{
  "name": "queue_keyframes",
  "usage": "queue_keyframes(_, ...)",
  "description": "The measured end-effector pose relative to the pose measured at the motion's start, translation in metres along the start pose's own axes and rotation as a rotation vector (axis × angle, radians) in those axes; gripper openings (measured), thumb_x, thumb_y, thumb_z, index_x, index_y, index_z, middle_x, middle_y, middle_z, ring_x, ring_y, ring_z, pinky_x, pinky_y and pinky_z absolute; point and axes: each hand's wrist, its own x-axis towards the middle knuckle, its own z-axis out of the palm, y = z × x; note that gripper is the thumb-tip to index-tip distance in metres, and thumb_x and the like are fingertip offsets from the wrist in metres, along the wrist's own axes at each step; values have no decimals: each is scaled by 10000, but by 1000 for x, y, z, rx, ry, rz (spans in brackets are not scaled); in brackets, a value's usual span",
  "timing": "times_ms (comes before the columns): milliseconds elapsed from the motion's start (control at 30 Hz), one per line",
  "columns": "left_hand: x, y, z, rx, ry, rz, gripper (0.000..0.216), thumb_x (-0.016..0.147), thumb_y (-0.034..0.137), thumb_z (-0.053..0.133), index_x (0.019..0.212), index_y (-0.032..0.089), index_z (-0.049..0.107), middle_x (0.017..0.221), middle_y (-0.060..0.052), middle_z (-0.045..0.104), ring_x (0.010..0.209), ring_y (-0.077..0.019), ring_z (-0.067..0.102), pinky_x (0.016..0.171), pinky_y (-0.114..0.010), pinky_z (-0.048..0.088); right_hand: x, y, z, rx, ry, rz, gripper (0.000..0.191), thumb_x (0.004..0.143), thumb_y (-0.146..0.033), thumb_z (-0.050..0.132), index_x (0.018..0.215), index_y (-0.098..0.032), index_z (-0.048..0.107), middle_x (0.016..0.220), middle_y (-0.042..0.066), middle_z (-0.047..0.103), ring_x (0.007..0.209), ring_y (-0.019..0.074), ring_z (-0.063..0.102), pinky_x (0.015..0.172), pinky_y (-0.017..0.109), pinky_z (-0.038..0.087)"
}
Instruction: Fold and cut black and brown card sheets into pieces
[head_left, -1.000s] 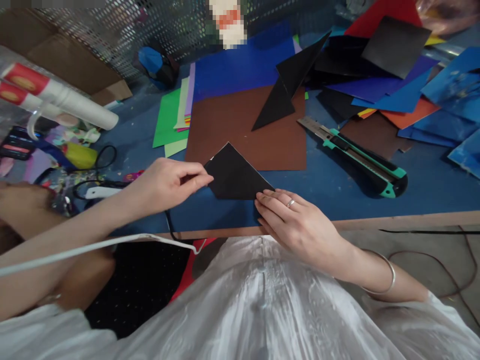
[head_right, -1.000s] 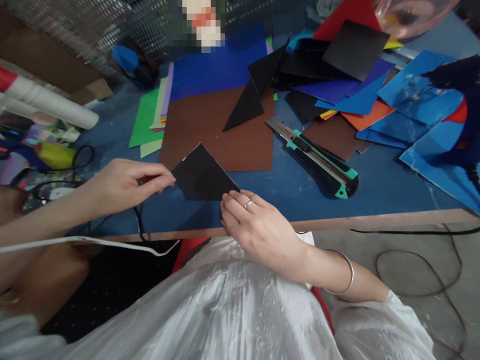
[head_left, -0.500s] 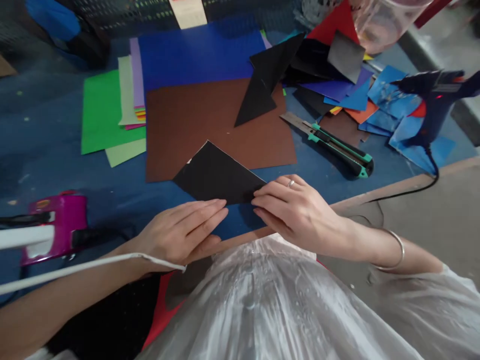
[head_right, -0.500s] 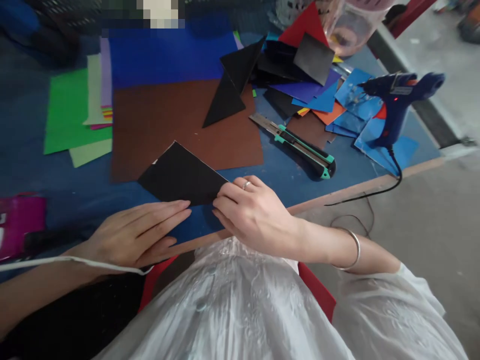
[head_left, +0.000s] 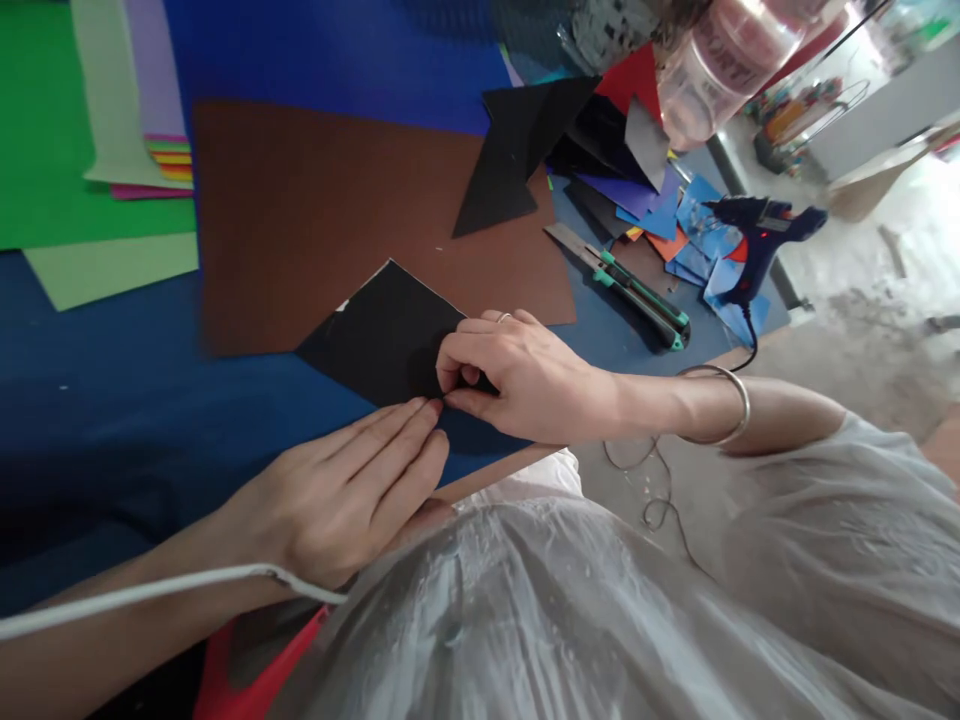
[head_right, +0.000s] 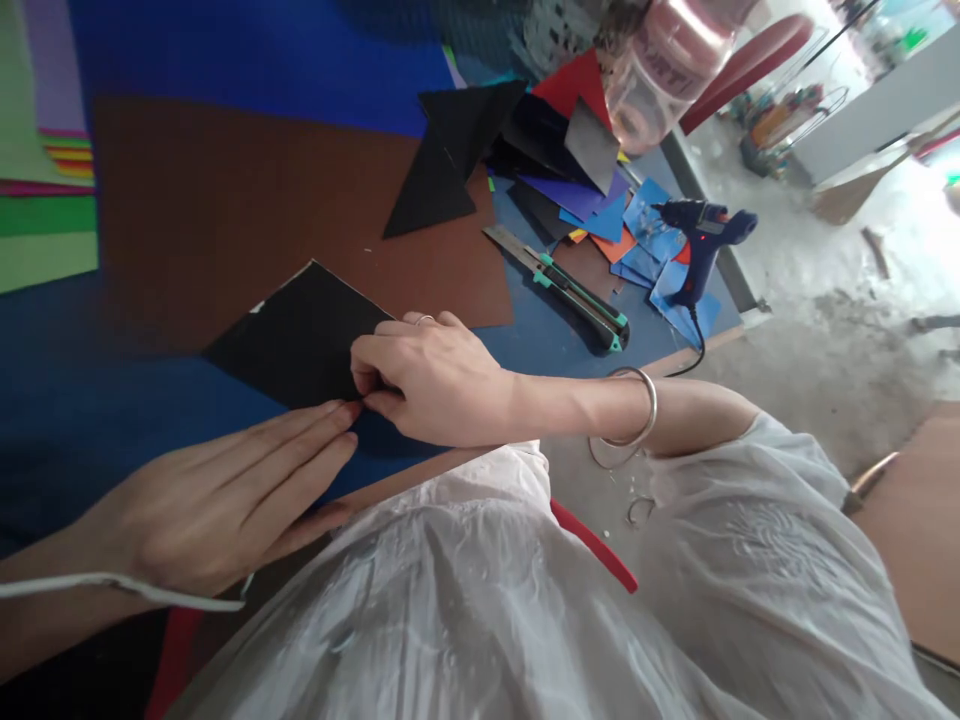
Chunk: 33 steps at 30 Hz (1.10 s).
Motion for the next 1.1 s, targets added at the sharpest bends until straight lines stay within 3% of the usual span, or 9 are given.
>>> queue_keyframes(333, -4, 2, 2, 23, -1, -28, 348, 1022, 317, 624, 1131, -9, 679, 1128, -245, 783, 1030, -320, 792, 877, -401, 677, -3, 3, -3, -31, -15, -4, 129, 908, -121, 681, 823, -191, 613, 890, 7, 667, 902, 185, 540, 819, 347, 328)
queue_keyframes(533, -1, 1, 1, 5, -4, -17, 357, 1032, 304, 614, 1106, -41, 674, 1099, -271, 786, 997, -331, 800, 841, -409, 675, -6, 9, -8, -16, -24, -7, 138, 897, -123, 685, 809, -191, 603, 907, 5, 660, 904, 180, 537, 823, 349, 325)
queue_keyframes(667, -1, 1, 0, 18, -6, -12, 336, 1048, 318, 587, 1099, -1, 681, 1099, -240, 797, 999, -304, 802, 838, -388, 679, -13, 17, -10, -12, -24, 11, 117, 895, -141, 693, 815, -193, 625, 913, 7, 650, 923, 186, 535, 823, 355, 330)
queue_keyframes(933, -6, 1, 2, -16, -39, -24, 368, 991, 315, 685, 1140, -21, 689, 1181, -286, 768, 1068, -352, 784, 888, -425, 669, -28, 30, -16, 30, 31, 33, 124, 871, -139, 709, 779, -193, 646, 907, 16, 656, 905, 191, 546, 818, 350, 341)
queue_keyframes(1100, -9, -5, -1, -2, -73, 4, 365, 987, 330, 696, 1172, 16, 696, 1237, -250, 765, 1121, -325, 772, 928, -388, 662, -39, 39, -20, 54, 59, 28, 117, 875, -125, 708, 790, -187, 655, 906, 20, 667, 889, 184, 560, 848, 353, 363)
